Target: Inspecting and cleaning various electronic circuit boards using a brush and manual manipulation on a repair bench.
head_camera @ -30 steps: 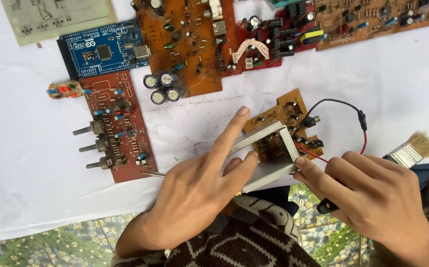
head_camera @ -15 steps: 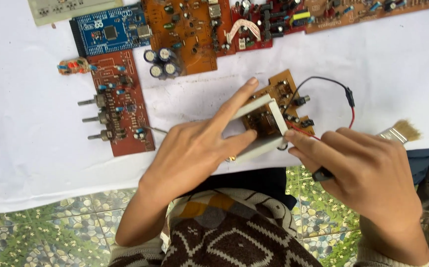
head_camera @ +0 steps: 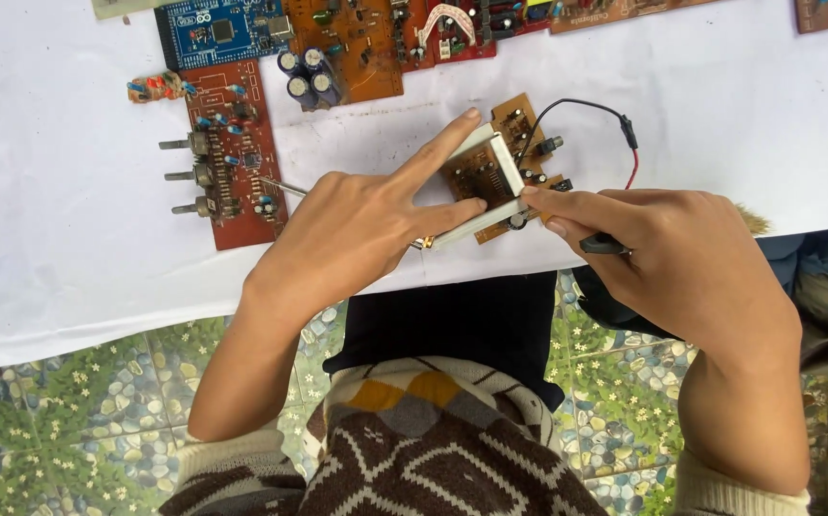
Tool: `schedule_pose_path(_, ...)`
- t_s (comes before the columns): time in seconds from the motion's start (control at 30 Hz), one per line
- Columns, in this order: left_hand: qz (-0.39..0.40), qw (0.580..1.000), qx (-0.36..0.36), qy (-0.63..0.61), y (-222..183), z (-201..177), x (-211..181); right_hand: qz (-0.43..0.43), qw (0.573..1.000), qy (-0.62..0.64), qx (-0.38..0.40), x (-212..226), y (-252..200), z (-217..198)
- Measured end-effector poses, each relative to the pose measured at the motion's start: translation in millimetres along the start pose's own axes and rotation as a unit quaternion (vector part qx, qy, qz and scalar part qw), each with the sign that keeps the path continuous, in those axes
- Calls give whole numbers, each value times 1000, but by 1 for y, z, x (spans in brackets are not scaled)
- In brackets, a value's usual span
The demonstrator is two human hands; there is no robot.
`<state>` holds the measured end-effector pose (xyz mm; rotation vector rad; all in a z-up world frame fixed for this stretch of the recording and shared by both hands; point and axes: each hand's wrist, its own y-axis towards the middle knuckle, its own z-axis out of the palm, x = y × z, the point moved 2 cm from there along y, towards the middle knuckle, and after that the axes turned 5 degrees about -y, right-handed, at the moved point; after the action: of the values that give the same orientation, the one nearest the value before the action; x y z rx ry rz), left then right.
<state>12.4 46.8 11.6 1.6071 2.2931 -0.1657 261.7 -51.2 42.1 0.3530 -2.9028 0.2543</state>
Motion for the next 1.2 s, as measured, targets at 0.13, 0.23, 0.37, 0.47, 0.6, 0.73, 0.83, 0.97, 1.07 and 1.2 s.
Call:
schedule_pose_path(0.13, -14, 1000, 18, -9, 2, 1, -2, -1, 1000, 16, 9, -3, 5, -3)
schedule_pose_path(0.23, -17, 1000, 16, 5, 1, 1, -2, 10, 999, -4, 33, -4, 9, -6)
schedule_pose_path(0.37, -27, 999, 16, -11, 3, 1, -5, 23, 995, -29, 94, -10, 13, -9)
schedule_pose_path(0.47, -40, 999, 15, -21, 5, 2, -8, 24, 989, -63, 129, -12, 16, -11)
schedule_pose_path(0.6, -51, 998, 10, -33, 7, 0, -10, 13, 983, -78, 163, -11, 22, -15)
schedule_pose_path(0.73, -54, 998, 8, -34, 8, -3, -13, 7, 986, -63, 154, -10, 23, -17)
schedule_pose_path(0.83, -60, 998, 4, -32, 9, -3, -13, 0, 988, -44, 150, -11, 24, -17)
schedule_pose_path(0.97, -51, 998, -4, -26, 8, 1, -11, 6, 987, -46, 155, -14, 22, -14)
schedule_pose_path(1.07, -51, 998, -9, -28, 5, 3, -10, 30, 985, -58, 162, -12, 19, -15)
schedule_pose_path(1.2, -51, 998, -12, -37, 3, 7, -7, 35, 978, -81, 190, -17, 16, -6)
